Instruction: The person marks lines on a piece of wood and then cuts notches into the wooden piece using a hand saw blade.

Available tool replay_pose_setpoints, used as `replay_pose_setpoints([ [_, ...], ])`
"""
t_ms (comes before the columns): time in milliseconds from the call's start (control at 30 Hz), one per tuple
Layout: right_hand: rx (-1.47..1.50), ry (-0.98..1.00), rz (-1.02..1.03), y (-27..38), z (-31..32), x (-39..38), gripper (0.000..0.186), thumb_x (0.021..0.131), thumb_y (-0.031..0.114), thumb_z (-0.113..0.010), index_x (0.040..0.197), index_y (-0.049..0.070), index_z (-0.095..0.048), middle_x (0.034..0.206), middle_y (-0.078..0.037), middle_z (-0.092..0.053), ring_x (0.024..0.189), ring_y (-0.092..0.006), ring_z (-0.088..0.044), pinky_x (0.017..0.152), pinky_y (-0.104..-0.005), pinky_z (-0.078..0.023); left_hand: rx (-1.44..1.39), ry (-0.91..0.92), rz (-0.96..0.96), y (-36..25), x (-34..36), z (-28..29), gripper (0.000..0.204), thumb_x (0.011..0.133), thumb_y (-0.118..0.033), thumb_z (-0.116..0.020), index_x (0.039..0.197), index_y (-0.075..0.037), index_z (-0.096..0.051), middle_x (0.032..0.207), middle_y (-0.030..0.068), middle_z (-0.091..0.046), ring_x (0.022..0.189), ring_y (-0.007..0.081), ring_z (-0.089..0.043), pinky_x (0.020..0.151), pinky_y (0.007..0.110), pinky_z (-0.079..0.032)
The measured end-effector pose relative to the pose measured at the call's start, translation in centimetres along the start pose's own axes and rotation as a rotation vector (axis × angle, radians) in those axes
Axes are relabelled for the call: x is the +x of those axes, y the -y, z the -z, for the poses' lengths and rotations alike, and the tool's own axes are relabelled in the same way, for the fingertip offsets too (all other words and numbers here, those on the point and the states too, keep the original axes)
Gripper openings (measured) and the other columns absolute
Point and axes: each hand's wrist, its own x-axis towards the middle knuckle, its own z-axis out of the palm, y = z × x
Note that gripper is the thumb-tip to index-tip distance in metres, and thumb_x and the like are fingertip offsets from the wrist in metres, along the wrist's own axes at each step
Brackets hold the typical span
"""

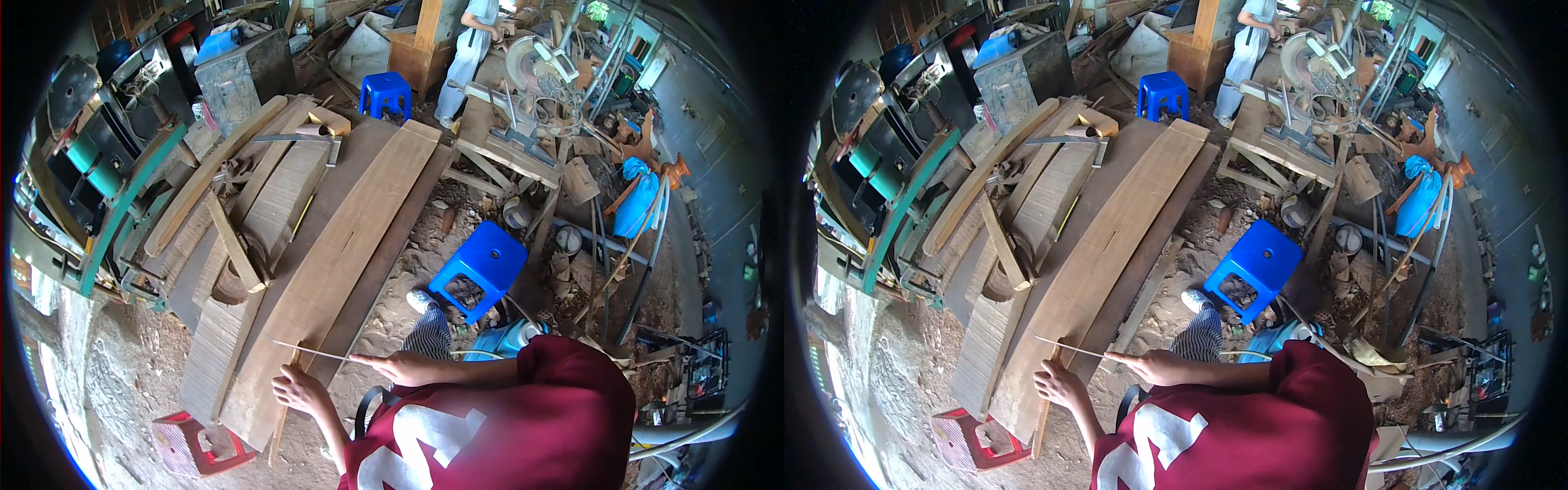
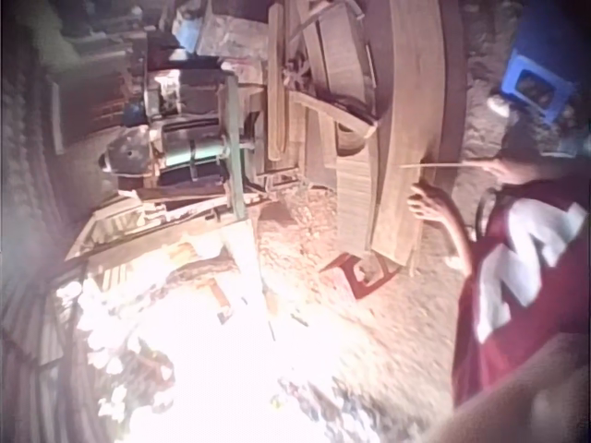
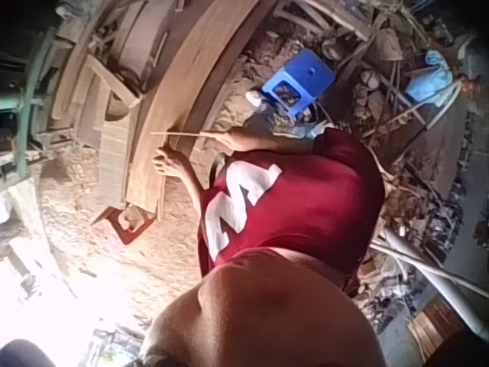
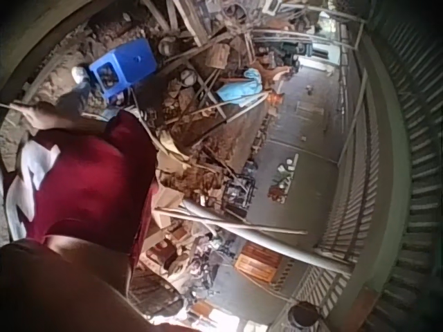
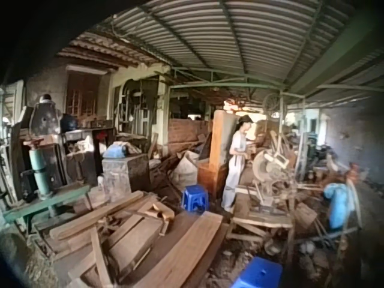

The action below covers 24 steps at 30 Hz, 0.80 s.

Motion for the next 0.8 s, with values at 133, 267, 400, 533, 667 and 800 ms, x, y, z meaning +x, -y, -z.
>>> replay_pose_setpoints([
  [133, -0.035, -0.002, 0.008, 0.1, 0.0, 0.3, 0.063, 0.082, 0.008, -0.044, 0.134, 0.023, -0.013, 0.041, -0.009, -0.04, 0.032, -0.0183, -0.041, 0.034, -0.0342, -0.033, -0.008, -0.029, -0.002, 0.1, 0.1, -0.1, 0.017, 0.082, -0.025, -0.047, 0.085, -0.008, -0.043, 0.081, 0.0096, -0.041, 0.077, 0.024, -0.046, 0.066, 0.037, -0.039],
  [267, 0.068, 0.067, -0.06, 0.6, 0.8, 0.3, 0.061, 0.081, 0.011, -0.044, 0.134, 0.019, -0.014, 0.043, -0.013, -0.044, 0.036, -0.0248, -0.047, 0.037, -0.0378, -0.036, -0.002, 0.034, -0.007, -0.1, 0.2, 0.3, 0.019, 0.079, -0.024, -0.05, 0.089, -0.009, -0.045, 0.082, 0.0104, -0.043, 0.081, 0.0258, -0.047, 0.068, 0.038, -0.039],
  [400, 0.004, 0.095, -0.072, 0.5, 1.0, 0.3, 0.063, 0.081, 0.01, -0.044, 0.134, 0.02, -0.012, 0.043, -0.013, -0.045, 0.036, -0.025, -0.047, 0.037, -0.0384, -0.037, -0.034, -0.032, -0.072, 0.4, -0.2, 0.2, 0.019, 0.084, -0.027, -0.044, 0.083, -0.009, -0.045, 0.076, 0.0103, -0.042, 0.074, 0.0254, -0.046, 0.064, 0.038, -0.038],
  [533, -0.035, 0.075, -0.061, 0.3, 0.2, 1.1, 0.065, 0.08, 0.011, -0.046, 0.134, 0.019, -0.01, 0.042, -0.012, -0.045, 0.035, -0.024, -0.047, 0.035, -0.0376, -0.037, -0.048, -0.013, -0.04, 0.6, 0.2, -0.6, 0.02, 0.084, -0.029, -0.044, 0.083, -0.01, -0.046, 0.076, 0.0099, -0.042, 0.072, 0.0248, -0.046, 0.063, 0.038, -0.038],
  [667, -0.127, 0.025, -0.044, 0.8, -0.2, 2.2, 0.07, 0.077, 0.009, -0.046, 0.135, 0.019, -0.008, 0.04, -0.009, -0.043, 0.033, -0.0202, -0.045, 0.031, -0.0347, -0.036, -0.054, -0.02, 0.009, 0.7, 0.2, -0.7, 0.014, 0.08, -0.026, -0.049, 0.084, -0.012, -0.048, 0.077, 0.0085, -0.045, 0.074, 0.0245, -0.047, 0.063, 0.037, -0.037],
  [800, -0.322, -0.048, -0.031, 0.4, -2.2, 4.7, 0.074, 0.073, 0.005, -0.044, 0.135, 0.02, -0.007, 0.037, -0.004, -0.039, 0.029, -0.0152, -0.041, 0.027, -0.0323, -0.034, -0.045, -0.118, -0.063, 0.1, -0.2, -0.6, 0.012, 0.083, -0.023, -0.044, 0.079, -0.012, -0.047, 0.073, 0.007, -0.043, 0.072, 0.0221, -0.046, 0.063, 0.036, -0.036],
])
